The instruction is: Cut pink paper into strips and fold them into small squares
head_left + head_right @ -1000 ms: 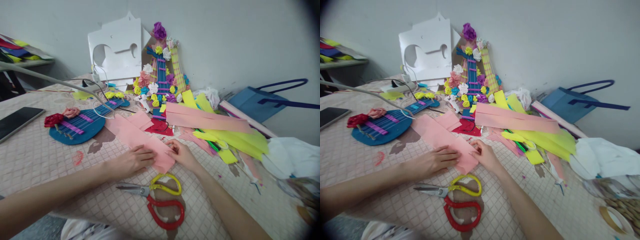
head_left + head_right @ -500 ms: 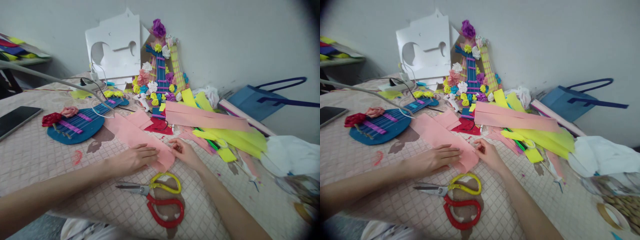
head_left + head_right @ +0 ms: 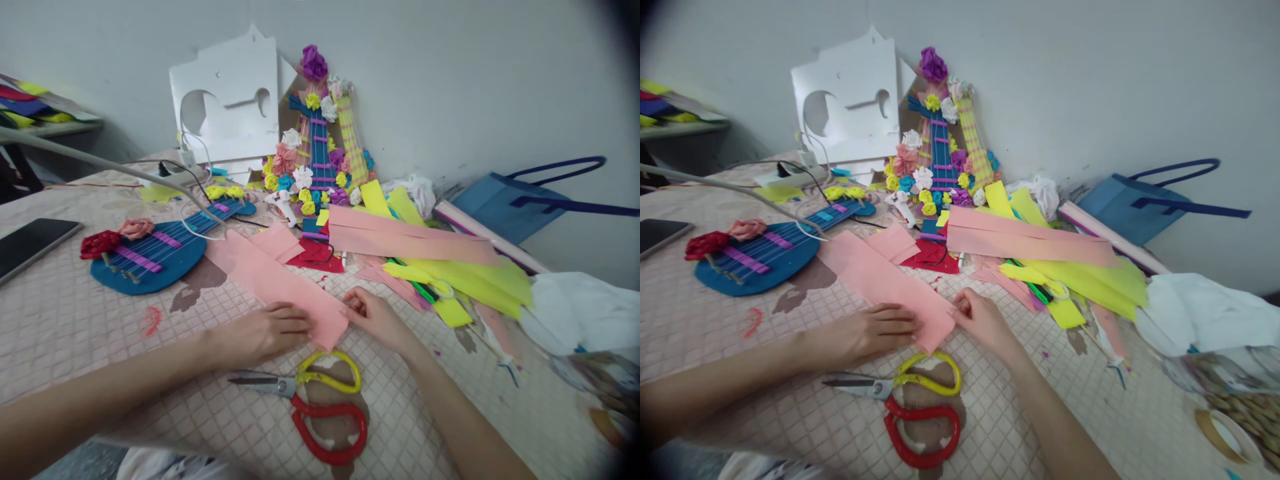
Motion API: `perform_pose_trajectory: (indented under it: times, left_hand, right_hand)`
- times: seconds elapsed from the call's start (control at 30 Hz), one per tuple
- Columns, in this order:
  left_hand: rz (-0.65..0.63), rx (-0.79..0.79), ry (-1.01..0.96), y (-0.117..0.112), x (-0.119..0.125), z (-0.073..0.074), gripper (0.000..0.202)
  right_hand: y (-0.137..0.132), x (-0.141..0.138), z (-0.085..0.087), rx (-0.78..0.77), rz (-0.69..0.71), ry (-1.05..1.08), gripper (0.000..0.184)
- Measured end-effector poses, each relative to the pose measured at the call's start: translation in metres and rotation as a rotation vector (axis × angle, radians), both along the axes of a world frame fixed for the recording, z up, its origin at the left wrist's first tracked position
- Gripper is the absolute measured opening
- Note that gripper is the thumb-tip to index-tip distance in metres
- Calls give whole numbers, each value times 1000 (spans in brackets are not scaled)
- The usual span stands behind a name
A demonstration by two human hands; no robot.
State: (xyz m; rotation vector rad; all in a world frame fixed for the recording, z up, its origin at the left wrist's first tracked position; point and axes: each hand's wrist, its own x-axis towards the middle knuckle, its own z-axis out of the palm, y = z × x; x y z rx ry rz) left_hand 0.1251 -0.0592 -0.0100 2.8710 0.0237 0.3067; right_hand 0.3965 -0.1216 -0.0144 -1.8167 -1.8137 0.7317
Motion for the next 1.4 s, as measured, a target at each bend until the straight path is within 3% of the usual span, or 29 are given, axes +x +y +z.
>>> perform_pose_trajectory:
  times: [0.33, 0.63, 0.8, 1.0, 1.17, 1.4]
  left_hand:
    - [-16, -61, -41, 4, -3, 1, 34]
    - [145, -59, -60, 21, -15, -3, 34]
    - [253, -59, -58, 26, -21, -9, 37]
    - [231, -77, -30, 26, -25, -8, 35]
    - [275, -24, -69, 27, -8, -1, 33]
    - [142, 102, -58, 20, 40, 9, 20]
  right_hand:
    - [1, -2, -5, -14, -33, 255, 27]
    - [12, 22, -1, 65, 0, 237, 27]
    - [11, 21, -1, -46, -48, 391, 30]
    - [8, 15, -6, -76, -30, 429, 33]
    - [10, 14, -7, -18, -38, 466, 31]
    - [9, 14, 1, -50, -45, 407, 24]
